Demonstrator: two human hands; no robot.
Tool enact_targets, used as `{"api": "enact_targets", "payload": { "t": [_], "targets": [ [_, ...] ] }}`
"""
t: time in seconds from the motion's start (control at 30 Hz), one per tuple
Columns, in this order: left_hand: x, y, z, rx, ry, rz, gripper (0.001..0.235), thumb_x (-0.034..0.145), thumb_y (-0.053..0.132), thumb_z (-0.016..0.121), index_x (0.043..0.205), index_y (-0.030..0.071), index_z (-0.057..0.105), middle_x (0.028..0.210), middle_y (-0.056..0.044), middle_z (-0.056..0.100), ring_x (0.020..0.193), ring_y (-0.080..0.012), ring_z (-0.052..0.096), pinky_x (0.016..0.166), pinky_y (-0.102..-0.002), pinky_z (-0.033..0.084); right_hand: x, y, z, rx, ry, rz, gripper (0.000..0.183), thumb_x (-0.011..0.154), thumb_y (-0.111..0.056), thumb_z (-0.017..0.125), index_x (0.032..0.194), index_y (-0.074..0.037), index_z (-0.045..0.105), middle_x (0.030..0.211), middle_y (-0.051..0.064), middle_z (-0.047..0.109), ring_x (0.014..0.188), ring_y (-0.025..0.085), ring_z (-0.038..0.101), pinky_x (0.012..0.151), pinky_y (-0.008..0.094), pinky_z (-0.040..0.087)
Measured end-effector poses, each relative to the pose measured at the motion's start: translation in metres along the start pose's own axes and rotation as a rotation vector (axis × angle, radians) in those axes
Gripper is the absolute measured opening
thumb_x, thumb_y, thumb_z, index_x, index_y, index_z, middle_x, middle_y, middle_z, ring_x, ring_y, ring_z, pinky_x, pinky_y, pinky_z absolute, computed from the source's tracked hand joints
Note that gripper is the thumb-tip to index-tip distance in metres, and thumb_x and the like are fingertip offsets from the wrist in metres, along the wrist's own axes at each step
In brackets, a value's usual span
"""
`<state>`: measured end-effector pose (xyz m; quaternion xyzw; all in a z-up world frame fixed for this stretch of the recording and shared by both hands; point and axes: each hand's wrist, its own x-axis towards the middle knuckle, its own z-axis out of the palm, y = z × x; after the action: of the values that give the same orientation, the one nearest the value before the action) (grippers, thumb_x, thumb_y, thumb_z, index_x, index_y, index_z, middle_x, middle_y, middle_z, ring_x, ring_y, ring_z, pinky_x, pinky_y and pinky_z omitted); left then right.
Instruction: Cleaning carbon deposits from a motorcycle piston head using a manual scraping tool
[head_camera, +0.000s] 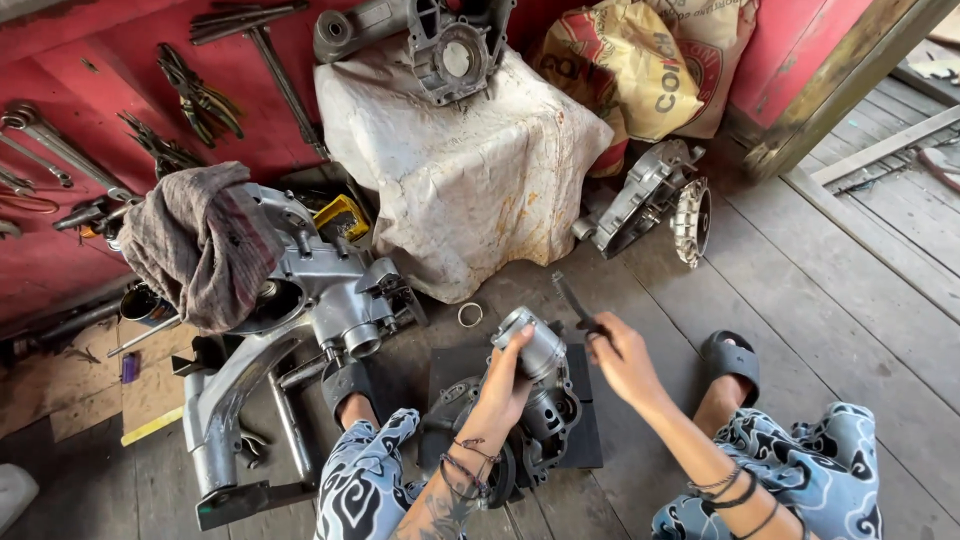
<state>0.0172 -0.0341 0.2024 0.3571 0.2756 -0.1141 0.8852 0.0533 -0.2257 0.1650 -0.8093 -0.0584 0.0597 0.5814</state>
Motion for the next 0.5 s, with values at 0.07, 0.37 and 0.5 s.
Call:
{"api": "enact_targets", "payload": {
  "t": [0.07,0.37,0.5],
  "targets": [
    [-0.008,0.01,-0.003,0.081,-0.01,-0.006,0.097,0.085,0.043,0.084,0.154,0.005,0.028,0.148,-0.025,0.038,0.141,-0.0352,0.037,0.121,-0.057,0.023,-0.002,-0.006,-0.01,0.035,-0.023,-0.028,0.018,0.097,-0.011,0.051,0.096,-0.003,0.068,0.071,0.01,0.06,0.065,0.018,0.059,0.068,0.034,0.052],
    [-0.025,0.025,-0.004,0.27,-0.001,-0.034,0.108,0.088,0.076,0.062,0.162,0.009,0.018,0.16,-0.031,0.02,0.154,-0.0472,0.015,0.122,-0.067,0.007,-0.019,-0.037,-0.021,-0.22,-0.058,-0.442,0.035,0.096,-0.031,0.068,0.067,-0.012,0.065,0.042,0.0,0.053,0.041,0.01,0.052,0.09,0.028,0.048],
    [-0.024,0.022,0.001,0.219,0.027,-0.043,0.106,0.085,0.07,0.071,0.158,0.007,0.026,0.152,-0.03,0.034,0.147,-0.0425,0.034,0.12,-0.06,0.026,-0.019,-0.037,-0.009,-0.273,-0.086,-0.562,0.027,0.085,-0.031,0.078,0.07,-0.011,0.066,0.044,0.002,0.059,0.039,0.013,0.059,0.098,0.039,0.047]
  ]
}}
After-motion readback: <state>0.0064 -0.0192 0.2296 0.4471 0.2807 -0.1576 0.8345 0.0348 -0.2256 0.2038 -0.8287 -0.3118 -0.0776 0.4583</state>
